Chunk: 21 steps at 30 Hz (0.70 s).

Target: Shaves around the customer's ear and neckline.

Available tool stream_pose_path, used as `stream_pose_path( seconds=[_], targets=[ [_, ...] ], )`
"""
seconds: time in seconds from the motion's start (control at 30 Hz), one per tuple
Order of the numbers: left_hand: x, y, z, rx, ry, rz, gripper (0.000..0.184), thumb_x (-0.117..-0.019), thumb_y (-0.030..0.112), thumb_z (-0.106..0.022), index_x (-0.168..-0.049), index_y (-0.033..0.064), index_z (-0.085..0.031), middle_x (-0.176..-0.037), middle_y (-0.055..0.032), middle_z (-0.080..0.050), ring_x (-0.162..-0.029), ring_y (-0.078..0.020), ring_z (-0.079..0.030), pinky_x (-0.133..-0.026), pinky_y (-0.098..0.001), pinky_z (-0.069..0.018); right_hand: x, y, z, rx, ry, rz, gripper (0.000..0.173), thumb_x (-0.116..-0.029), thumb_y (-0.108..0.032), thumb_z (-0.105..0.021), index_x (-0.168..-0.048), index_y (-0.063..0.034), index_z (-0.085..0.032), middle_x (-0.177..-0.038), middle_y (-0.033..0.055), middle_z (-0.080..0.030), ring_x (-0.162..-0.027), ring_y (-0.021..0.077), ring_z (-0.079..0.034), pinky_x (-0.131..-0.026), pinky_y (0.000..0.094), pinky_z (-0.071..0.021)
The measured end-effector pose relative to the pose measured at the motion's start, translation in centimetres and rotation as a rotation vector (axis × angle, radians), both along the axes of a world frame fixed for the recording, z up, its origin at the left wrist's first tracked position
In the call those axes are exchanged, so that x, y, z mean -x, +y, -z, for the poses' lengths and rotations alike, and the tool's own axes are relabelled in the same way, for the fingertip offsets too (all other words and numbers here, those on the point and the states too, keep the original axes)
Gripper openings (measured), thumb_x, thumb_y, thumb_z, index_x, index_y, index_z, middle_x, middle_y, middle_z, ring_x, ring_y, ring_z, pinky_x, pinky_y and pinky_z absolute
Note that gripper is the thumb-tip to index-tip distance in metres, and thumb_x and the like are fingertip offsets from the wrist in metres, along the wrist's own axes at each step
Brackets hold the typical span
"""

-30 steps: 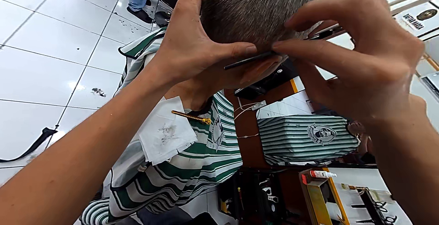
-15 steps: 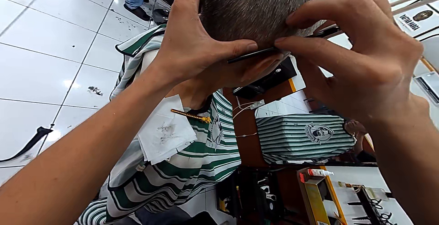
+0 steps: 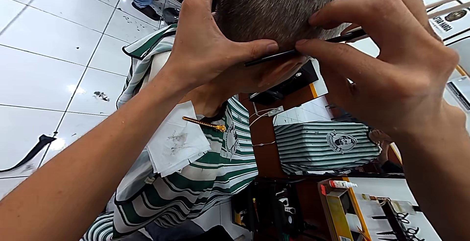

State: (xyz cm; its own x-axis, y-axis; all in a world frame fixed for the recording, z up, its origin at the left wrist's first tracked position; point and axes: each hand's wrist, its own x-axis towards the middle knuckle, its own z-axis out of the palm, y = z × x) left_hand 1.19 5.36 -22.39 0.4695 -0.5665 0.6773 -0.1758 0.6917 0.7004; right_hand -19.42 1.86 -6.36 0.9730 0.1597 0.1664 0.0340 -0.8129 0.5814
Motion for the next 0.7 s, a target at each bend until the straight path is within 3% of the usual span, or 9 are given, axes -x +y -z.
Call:
stream_pose_path(
  seconds=[0.7],
  targets=[
    [0.01, -0.01, -0.1, 0.006, 0.002, -0.001, 0.074, -0.0689, 0.04, -0.093, -0.121, 0.0016, -0.057, -0.114, -0.0021, -0.067, -0.112, -0.0065, -0.066, -0.099, -0.0252, -0.0568, 0.07, 0.25, -0.05, -0.005, 0.009, 0.008, 0.024, -0.0992, 0.003, -0.058, -0.117, -0.004, -0.073, -0.125, 0.0226, -0.067, -0.109, 0.0338, -0.062, -0.083, 0.0386, -0.0479]
  ],
)
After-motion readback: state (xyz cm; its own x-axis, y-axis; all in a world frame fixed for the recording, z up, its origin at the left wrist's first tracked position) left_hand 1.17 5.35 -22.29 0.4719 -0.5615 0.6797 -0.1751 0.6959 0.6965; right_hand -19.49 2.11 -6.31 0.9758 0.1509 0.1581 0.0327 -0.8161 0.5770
